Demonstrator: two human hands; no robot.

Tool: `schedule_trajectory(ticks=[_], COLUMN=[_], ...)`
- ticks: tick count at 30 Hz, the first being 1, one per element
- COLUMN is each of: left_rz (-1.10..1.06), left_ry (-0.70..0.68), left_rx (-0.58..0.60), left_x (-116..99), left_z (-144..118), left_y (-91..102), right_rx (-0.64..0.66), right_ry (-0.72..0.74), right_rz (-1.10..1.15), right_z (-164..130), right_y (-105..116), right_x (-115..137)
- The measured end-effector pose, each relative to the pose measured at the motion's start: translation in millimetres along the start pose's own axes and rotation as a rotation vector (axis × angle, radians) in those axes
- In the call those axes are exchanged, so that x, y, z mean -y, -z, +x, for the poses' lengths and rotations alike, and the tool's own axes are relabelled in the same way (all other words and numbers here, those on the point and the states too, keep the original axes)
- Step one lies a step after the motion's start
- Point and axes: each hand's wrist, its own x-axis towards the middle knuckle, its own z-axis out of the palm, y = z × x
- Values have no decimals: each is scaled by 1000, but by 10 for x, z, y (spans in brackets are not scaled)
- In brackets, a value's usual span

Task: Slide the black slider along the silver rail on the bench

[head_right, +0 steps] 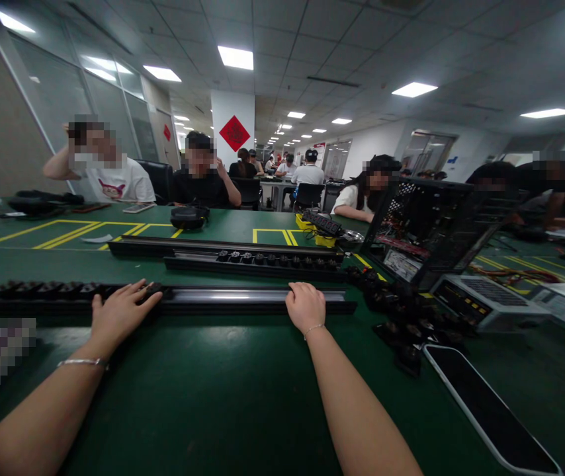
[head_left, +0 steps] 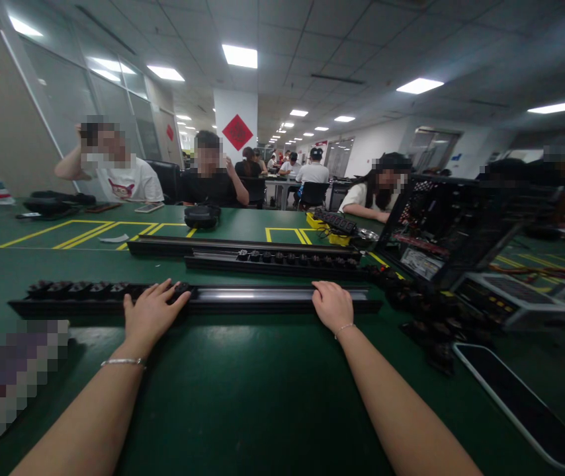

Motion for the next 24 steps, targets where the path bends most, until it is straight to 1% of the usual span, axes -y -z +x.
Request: schedule_trajectory(ticks=[7, 11, 18, 24], left_rz=[59, 59, 36, 54], left_ry=[-2, -20, -64, -37], left_rx=[0, 2, 9, -14], left_x=[-35, -54, -125, -107], left_z=[-6, -11, -60, -50], left_y=[21, 31, 112, 63], right_rx=[19, 25, 21, 27], right_ry=[-8, -14, -11, -13], right_rz=[9, 9, 12, 3], right_z=[-1, 0, -3, -2], right_y=[24, 26, 19, 29], right_x=[23, 24, 19, 28])
